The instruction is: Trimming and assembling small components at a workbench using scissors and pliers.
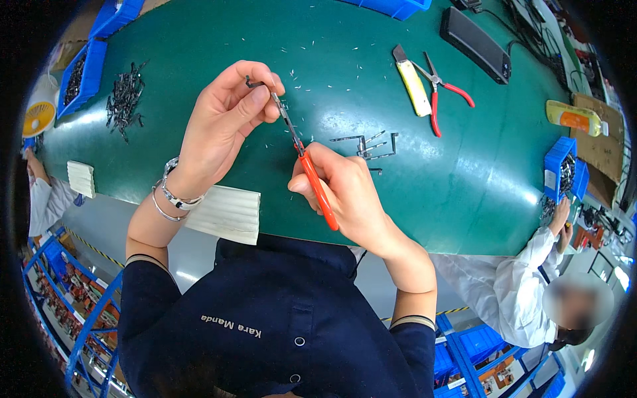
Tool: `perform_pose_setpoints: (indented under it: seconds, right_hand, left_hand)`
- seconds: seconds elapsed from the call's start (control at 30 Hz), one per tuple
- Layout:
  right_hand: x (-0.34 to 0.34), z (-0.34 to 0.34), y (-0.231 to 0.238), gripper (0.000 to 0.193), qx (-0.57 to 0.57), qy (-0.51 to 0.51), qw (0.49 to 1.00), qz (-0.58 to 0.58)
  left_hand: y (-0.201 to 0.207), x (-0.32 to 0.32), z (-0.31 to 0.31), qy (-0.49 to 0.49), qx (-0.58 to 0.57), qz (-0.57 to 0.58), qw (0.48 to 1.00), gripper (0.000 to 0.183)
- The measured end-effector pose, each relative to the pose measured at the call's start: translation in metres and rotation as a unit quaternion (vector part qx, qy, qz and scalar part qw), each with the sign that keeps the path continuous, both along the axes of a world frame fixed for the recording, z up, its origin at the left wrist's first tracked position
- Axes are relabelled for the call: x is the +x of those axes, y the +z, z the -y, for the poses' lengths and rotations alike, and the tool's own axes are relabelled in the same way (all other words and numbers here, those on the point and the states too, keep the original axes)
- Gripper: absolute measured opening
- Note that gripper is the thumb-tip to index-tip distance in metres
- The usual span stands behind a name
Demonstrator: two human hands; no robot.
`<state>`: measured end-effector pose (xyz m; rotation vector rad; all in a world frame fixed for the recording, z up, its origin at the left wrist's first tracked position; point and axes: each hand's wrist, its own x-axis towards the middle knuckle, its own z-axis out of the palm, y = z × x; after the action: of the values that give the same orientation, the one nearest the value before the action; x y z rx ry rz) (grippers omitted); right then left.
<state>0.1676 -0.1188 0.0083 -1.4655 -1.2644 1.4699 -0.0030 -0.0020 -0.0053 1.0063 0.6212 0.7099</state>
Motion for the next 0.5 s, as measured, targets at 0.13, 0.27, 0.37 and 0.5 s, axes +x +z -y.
perform_pose_setpoints:
  seconds: [0.13,0.27,0.37,0.5]
  right_hand:
    - [-0.0006,-0.0005,0.0019,0.037,-0.006,0.003,1.000,0.006]
    - [0.0008,-0.0014,0.0051,0.036,-0.030,0.008,0.999,-0.009]
    - [0.0001,-0.0026,0.0046,0.038,-0.023,-0.014,0.999,-0.028]
    - [0.0000,-0.0036,0.0012,0.042,-0.002,0.002,0.999,-0.033]
  left_hand:
    - [-0.0001,-0.0005,-0.0008,-0.005,0.005,-0.005,1.000,0.011]
    - [0.0008,-0.0008,-0.0013,0.002,0.008,-0.011,1.000,0.012]
    - [0.0001,-0.0012,-0.0017,-0.001,0.011,-0.013,1.000,0.012]
    - [-0.0002,-0.0006,-0.0001,-0.011,-0.001,-0.012,1.000,0.011]
